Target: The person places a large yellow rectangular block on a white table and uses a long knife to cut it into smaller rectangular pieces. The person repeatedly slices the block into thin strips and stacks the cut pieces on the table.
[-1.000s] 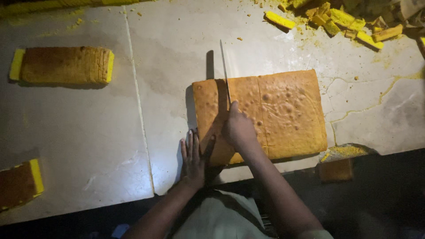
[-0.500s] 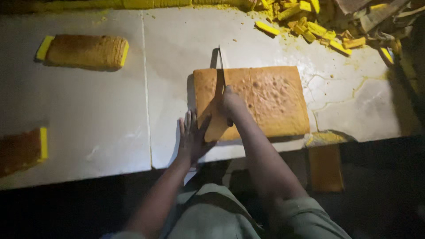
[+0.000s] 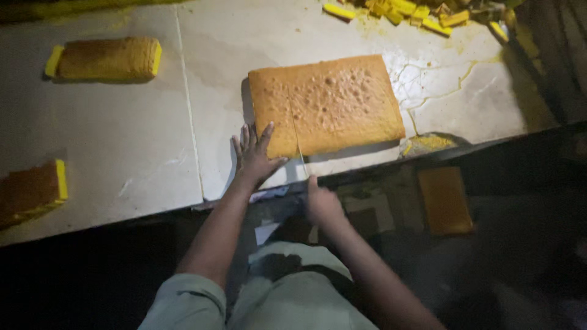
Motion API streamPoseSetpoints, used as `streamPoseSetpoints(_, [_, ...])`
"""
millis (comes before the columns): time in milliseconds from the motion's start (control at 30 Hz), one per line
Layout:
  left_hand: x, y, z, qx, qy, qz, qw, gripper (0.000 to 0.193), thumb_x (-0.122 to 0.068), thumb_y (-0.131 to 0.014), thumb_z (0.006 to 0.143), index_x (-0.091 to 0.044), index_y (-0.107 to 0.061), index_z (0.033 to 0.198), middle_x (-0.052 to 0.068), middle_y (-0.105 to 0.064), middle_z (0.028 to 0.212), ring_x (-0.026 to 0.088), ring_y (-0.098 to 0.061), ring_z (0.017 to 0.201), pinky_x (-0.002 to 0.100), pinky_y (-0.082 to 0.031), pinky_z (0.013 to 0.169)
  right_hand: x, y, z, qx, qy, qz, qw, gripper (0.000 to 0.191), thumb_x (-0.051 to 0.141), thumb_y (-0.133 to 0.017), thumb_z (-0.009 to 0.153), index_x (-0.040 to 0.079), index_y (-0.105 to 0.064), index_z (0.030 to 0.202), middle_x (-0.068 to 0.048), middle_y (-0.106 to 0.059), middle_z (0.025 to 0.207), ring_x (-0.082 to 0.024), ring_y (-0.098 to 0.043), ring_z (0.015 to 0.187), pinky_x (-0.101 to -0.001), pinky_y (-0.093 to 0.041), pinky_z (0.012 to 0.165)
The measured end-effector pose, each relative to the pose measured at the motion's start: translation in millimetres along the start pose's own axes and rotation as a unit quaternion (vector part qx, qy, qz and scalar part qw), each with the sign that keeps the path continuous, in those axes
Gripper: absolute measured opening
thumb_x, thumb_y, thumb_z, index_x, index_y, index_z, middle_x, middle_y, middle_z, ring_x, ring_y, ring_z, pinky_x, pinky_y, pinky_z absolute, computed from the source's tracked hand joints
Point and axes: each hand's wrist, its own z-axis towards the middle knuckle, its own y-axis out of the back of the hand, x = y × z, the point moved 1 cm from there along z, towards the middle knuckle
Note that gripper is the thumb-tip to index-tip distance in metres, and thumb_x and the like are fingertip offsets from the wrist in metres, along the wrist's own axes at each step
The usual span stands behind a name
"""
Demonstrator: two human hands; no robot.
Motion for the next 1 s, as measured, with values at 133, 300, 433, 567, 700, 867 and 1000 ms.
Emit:
streamPoseSetpoints(133, [-1,-4,5,-0.016,-0.009,-0.002,1.0,0.111,-0.063,-0.077,0.073,-0.029,-0.021,0.162,0.025,-0.016,0.168,0.045,-0.003,0.156,0.065,0.005,0.12,0,-1,9,-0.045,0.041,0.011,0.998,0.051,0.016,-0.059,0.088,0.001,-0.041,0.134,-0.03,-0.07,0.101,-0.05,-0.069,0.091,-0.0593,-0.054,0.078])
streamPoseSetpoints(300, [3,-21,17,-0.003,0.005,0.041,0.999,0.111,-0.068,-0.078,0.072,-0.026,-0.022,0.159,0.028,-0.018,0.163,0.046,-0.007,0.152,0.065,0.002,0.119,-35,47,37,-0.081,0.026,0.081,0.993,0.058,0.012,-0.059,0.086,-0.001,-0.035,0.138,-0.029,-0.069,0.082,-0.05,-0.069,0.079,-0.0595,-0.054,0.071])
streamPoseSetpoints(433, [13,-39,26,-0.024,-0.004,0.036,0.999,0.11,-0.062,-0.081,0.067,-0.027,-0.03,0.158,0.025,-0.027,0.162,0.044,-0.012,0.155,0.064,-0.004,0.122,-103,100,86,-0.139,-0.001,0.022,0.99,0.043,0.011,-0.059,0.088,0.002,-0.041,0.126,-0.027,-0.07,0.079,-0.05,-0.067,0.077,-0.0617,-0.052,0.071])
streamPoseSetpoints(567, [16,-54,38,-0.015,0.013,0.045,0.999,0.114,-0.055,-0.086,0.06,-0.025,-0.032,0.155,0.028,-0.028,0.161,0.042,-0.013,0.154,0.064,-0.007,0.12,-145,143,166,-0.138,0.024,0.011,0.99,0.049,0.014,-0.062,0.086,-0.002,-0.038,0.126,-0.03,-0.068,0.08,-0.051,-0.067,0.076,-0.0615,-0.052,0.069])
streamPoseSetpoints(700, [11,-49,45,-0.006,0.015,0.034,0.999,0.116,-0.052,-0.087,0.056,-0.026,-0.031,0.154,0.025,-0.022,0.162,0.043,-0.011,0.155,0.066,-0.007,0.121,-151,161,223,-0.102,-0.006,0.017,0.995,0.05,0.014,-0.064,0.083,0.001,-0.04,0.126,-0.029,-0.07,0.087,-0.051,-0.068,0.083,-0.0604,-0.053,0.074])
streamPoseSetpoints(867, [-29,-25,62,0.002,-0.047,0.057,0.997,0.125,-0.057,-0.087,0.049,-0.022,-0.033,0.156,0.032,-0.003,0.166,0.056,-0.003,0.152,0.074,-0.004,0.11,-153,162,234,-0.076,-0.011,0.011,0.997,0.056,0.018,-0.063,0.09,0.0,-0.036,0.136,-0.03,-0.07,0.091,-0.051,-0.069,0.085,-0.0602,-0.054,0.074])
streamPoseSetpoints(1000, [-108,-35,99,0.093,-0.1,0.026,0.99,0.113,-0.063,-0.085,0.059,-0.022,-0.038,0.153,0.023,-0.011,0.165,0.045,-0.006,0.151,0.072,-0.004,0.115,-152,164,234,-0.069,-0.021,0.029,0.997,0.068,0.02,-0.067,0.087,-0.002,-0.032,0.141,-0.03,-0.07,0.089,-0.05,-0.069,0.084,-0.0596,-0.054,0.075])
